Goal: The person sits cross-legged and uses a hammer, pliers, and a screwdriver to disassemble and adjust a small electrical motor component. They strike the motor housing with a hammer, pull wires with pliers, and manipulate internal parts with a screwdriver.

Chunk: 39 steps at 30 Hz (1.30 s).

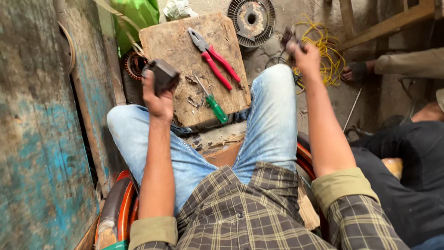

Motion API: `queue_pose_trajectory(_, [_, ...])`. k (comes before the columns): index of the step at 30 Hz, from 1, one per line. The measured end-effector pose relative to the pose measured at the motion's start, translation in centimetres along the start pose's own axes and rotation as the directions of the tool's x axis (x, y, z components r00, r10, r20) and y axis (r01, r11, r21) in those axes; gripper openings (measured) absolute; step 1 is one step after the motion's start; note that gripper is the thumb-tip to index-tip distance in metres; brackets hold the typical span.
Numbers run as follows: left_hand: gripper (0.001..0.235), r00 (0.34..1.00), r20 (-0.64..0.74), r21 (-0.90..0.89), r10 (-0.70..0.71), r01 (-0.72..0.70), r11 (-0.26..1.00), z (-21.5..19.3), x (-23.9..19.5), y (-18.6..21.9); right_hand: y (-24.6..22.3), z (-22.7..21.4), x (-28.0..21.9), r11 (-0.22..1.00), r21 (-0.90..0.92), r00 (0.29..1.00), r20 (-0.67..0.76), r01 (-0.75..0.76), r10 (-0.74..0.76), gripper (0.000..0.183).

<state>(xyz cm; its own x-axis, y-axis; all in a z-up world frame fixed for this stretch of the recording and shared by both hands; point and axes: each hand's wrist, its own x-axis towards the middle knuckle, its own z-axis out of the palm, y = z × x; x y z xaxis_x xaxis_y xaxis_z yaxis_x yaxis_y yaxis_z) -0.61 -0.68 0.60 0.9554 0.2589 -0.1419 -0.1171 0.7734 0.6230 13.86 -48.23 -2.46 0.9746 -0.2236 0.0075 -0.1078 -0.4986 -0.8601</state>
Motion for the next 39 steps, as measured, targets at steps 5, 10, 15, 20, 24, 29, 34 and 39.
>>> queue_pose_trajectory(5, [0.069, 0.996, -0.090, 0.232, 0.008, 0.013, 0.973, 1.2, -0.4, -0.7, 5.1, 2.6, -2.0, 0.965, -0.207, 0.986, -0.010, -0.164, 0.165, 0.028])
queue_pose_trajectory(10, [0.079, 0.999, -0.038, 0.366, -0.007, 0.020, 0.930, 2.7, -0.1, -0.2, 5.6, 3.3, -2.6, 0.934, 0.010, 0.932, 0.067, -0.358, 0.357, 0.027])
queue_pose_trajectory(15, [0.074, 0.996, 0.091, 0.523, 0.014, -0.060, 0.850, 3.3, -0.5, 0.5, 6.1, 5.3, -1.8, 0.983, -0.184, 0.981, 0.185, -0.030, 0.064, 0.022])
queue_pose_trajectory(20, [0.068, 0.990, 0.137, 0.513, 0.022, -0.089, 0.854, 4.0, -0.7, 0.5, 6.2, 3.5, -1.1, 0.972, -0.198, 0.981, 0.167, 0.128, -0.096, 0.021])
queue_pose_trajectory(24, [0.070, 0.990, 0.134, 0.481, 0.038, -0.098, 0.871, 3.8, -1.1, 0.7, -0.2, 2.8, -0.3, 0.994, 0.005, 0.993, -0.054, 0.108, -0.108, 0.018])
queue_pose_trajectory(29, [0.068, 0.979, 0.149, 0.499, 0.136, -0.193, 0.845, 3.0, -1.6, 0.3, -12.9, 6.3, -7.0, 0.917, 0.138, 0.890, 0.224, 0.374, -0.397, 0.012])
queue_pose_trajectory(34, [0.068, 0.999, -0.025, 0.024, 0.030, -0.030, 0.999, 2.0, -2.3, 0.3, -18.5, 11.1, -21.1, 0.752, -0.022, 0.697, 0.395, 0.659, -0.598, 0.021])
queue_pose_trajectory(39, [0.069, 0.995, -0.099, 0.210, -0.001, 0.022, 0.977, 0.9, -4.4, 1.7, -18.5, 11.2, -22.9, 0.889, 0.112, 0.815, 0.362, 0.444, -0.452, 0.022])
